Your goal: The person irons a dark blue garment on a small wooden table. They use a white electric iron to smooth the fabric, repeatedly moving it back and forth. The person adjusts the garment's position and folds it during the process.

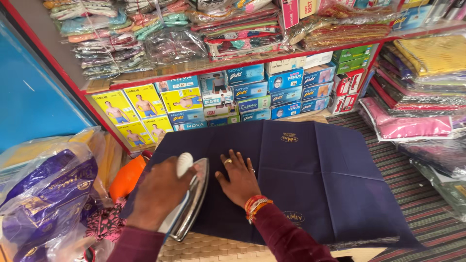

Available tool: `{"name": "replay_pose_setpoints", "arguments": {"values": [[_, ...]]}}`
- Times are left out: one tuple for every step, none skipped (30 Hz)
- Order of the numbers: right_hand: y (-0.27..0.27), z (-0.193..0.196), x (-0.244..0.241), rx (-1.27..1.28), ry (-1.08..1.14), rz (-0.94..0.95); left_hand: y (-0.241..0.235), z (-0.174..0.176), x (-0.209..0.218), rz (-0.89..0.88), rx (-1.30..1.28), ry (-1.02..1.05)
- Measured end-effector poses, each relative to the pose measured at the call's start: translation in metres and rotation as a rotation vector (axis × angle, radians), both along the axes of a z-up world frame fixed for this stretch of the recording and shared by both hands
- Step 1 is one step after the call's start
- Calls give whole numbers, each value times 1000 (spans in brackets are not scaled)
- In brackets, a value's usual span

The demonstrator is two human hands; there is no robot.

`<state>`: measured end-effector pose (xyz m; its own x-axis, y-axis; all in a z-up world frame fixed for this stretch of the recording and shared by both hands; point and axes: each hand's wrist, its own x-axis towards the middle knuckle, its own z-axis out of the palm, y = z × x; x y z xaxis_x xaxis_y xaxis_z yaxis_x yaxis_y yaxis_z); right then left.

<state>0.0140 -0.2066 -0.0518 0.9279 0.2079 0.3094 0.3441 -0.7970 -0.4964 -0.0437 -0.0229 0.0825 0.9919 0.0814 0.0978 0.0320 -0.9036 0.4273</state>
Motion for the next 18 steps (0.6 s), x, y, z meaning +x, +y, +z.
{"name": "replay_pose_setpoints", "arguments": {"values": [[-1, -1, 2, 51, -27, 15, -2, -3, 1, 9, 6, 33], [-8, -1, 2, -11, -47, -39, -5, -6, 3, 11, 24, 49], [-22, 0, 3, -73, -68, -92, -7, -10, 5, 13, 42, 66], [-39, 2, 4, -136, -88, -145, -9, -14, 7, 15, 59, 83], [-59, 4, 6, -172, -84, -194, -9, -18, 10, 18, 61, 101], [-80, 6, 6, -208, -81, -242, -9, -22, 14, 22, 63, 119], [-101, 8, 6, -238, -66, -271, -8, -26, 18, 25, 66, 137], [-117, 9, 6, -268, -52, -297, -8, -31, 23, 25, 65, 127], [-131, 7, 4, -259, -61, -291, -7, -37, 29, 25, 65, 117], [-140, 5, 3, -246, -72, -281, -5, -41, 38, 29, 66, 105], [-142, 3, 6, -234, -84, -272, -5, -46, 48, 26, 73, 80], [-142, 0, 9, -251, -68, -281, -7, -49, 59, 27, 81, 59], [-142, -2, 10, -268, -53, -290, -10, -53, 70, 28, 89, 38], [-141, -4, 11, -287, -39, -304, -12, -56, 82, 34, 69, 8], [-141, -6, 11, -288, -39, -302, -14, -58, 92, 40, 48, -21], [-141, -6, 11, -288, -41, -300, -17, -58, 99, 37, 65, -45], [-142, -5, 10, -288, -43, -298, -19, -58, 103, 33, 81, -69], [-143, -5, 9, -280, -54, -292, -21, -58, 102, 30, 99, -92]]}}
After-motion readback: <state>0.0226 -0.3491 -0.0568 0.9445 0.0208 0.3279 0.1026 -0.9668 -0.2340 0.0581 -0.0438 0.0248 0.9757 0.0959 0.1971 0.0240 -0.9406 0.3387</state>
